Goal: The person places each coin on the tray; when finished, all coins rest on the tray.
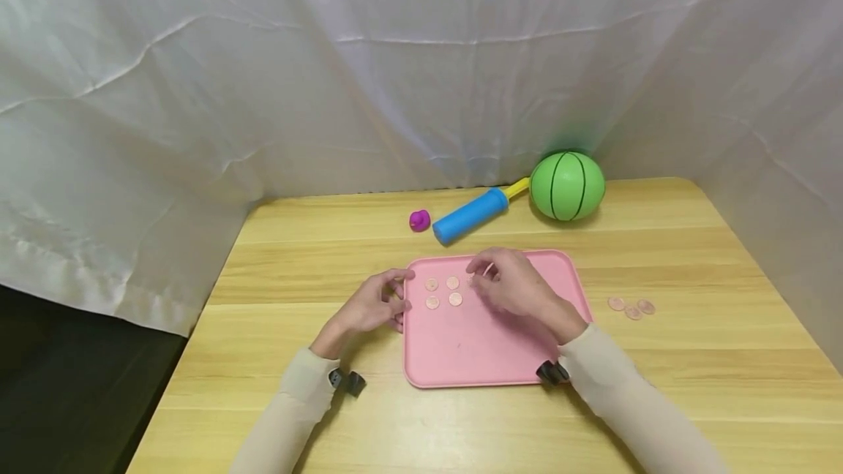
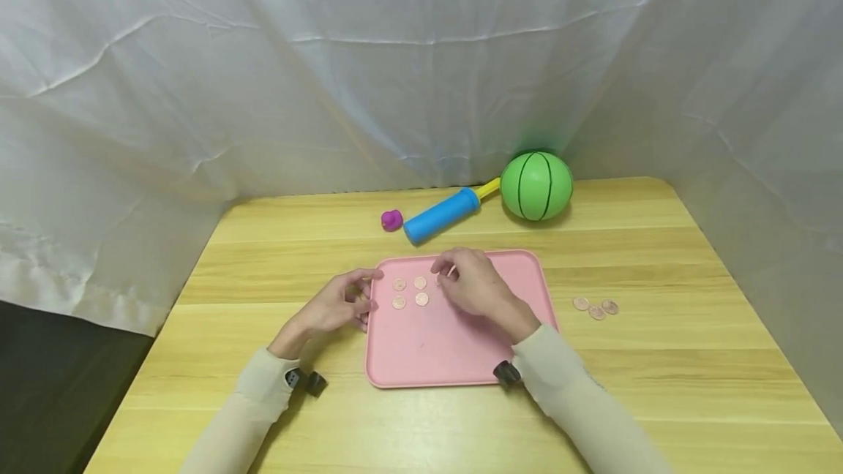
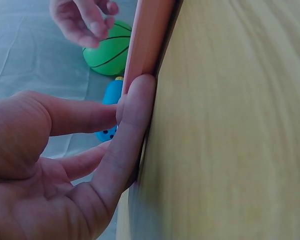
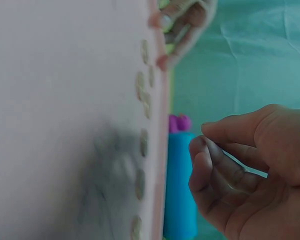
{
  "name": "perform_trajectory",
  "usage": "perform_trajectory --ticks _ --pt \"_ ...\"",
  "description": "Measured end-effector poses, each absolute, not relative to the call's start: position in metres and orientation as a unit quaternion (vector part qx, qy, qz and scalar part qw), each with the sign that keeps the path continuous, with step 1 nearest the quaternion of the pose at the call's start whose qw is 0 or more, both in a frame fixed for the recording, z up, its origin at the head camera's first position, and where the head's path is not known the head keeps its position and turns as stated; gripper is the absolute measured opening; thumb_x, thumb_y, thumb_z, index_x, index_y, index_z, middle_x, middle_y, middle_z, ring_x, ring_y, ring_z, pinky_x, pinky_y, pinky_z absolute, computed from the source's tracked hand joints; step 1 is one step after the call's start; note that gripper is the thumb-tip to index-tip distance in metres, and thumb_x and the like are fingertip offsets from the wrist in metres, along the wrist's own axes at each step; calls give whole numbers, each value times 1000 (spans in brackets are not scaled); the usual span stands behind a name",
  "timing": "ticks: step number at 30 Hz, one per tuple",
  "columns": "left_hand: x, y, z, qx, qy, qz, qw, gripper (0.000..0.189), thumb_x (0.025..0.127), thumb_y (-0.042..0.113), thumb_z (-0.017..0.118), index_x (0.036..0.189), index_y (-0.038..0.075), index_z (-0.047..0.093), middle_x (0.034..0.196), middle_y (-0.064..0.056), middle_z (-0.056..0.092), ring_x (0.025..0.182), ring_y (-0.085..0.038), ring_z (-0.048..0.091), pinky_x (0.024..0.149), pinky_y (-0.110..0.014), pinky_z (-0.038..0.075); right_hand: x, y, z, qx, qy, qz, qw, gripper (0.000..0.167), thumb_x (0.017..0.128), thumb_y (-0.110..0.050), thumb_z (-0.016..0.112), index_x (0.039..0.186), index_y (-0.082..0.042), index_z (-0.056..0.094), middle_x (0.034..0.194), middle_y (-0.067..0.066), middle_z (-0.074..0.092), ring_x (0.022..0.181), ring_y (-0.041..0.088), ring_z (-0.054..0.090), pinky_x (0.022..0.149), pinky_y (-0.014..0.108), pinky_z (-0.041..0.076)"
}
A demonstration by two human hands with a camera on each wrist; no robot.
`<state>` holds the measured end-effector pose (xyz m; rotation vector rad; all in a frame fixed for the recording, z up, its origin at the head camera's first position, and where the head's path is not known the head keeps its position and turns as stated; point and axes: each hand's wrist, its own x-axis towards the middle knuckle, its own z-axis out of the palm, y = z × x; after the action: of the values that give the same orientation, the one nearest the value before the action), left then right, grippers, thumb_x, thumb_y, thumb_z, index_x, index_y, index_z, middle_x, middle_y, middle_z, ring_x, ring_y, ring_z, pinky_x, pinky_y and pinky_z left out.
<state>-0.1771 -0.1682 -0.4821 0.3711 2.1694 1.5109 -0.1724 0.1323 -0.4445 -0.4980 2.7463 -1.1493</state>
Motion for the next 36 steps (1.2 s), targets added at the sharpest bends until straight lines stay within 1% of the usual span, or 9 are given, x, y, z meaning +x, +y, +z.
perform_trajectory --ticks 4,10,13,19,21,25,27,32,36 --pt "-176 -168 -480 130 791 550 236 62 99 -11 65 158 -4 48 110 -18 55 73 -20 68 67 -41 75 -166 150 -438 -155 911 -379 46 17 102 -6 71 118 -3 78 104 8 77 92 19 70 80 31 64" --pt "-176 -168 -482 135 794 546 231 61 100 -11 64 158 -4 48 111 -19 56 72 -19 67 66 -40 75 -158 178 -436 -144 920 -363 11 16 98 -4 76 114 -3 79 102 8 78 92 20 71 81 29 64" --pt "-176 -169 -482 134 795 545 228 61 99 -11 65 158 -4 49 111 -19 56 72 -18 68 66 -39 75 -155 195 -440 -129 923 -362 14 17 97 -3 76 114 -2 79 103 10 79 93 22 72 83 33 66" --pt "-176 -168 -481 131 795 545 230 61 99 -11 65 158 -4 49 112 -19 56 72 -18 68 66 -39 75 -152 235 -448 -94 935 -341 24 21 99 -6 75 119 -3 78 110 14 79 99 28 72 90 48 69" --pt "-176 -168 -481 132 795 546 229 61 99 -11 65 158 -4 49 111 -19 56 72 -18 68 67 -40 75 -150 250 -449 -88 940 -328 24 21 101 -8 73 120 -3 78 112 16 79 101 29 72 89 50 69" --pt "-175 -168 -481 130 795 546 231 61 100 -12 64 158 -4 49 111 -19 56 73 -19 68 67 -40 75 -149 276 -454 -79 947 -312 21 21 103 -12 72 120 -3 79 112 17 80 98 29 75 84 49 70" --pt "-175 -168 -481 130 794 546 233 61 100 -11 64 159 -4 48 111 -18 55 73 -19 68 68 -40 75 -148 287 -459 -83 948 -306 14 19 103 -12 73 118 -2 79 111 20 80 96 31 76 83 52 70" --pt "-176 -168 -480 128 793 546 236 62 100 -10 64 159 -3 48 113 -18 55 74 -19 68 69 -41 76 -143 305 -469 -95 952 -290 9 17 100 -8 73 115 -1 79 109 20 81 97 35 77 91 63 68" --pt "-176 -167 -480 127 793 547 237 62 100 -10 64 159 -3 48 113 -18 56 74 -19 68 69 -42 76 -140 314 -472 -108 953 -283 15 19 98 -6 76 116 -2 78 106 16 81 97 34 77 91 62 68"
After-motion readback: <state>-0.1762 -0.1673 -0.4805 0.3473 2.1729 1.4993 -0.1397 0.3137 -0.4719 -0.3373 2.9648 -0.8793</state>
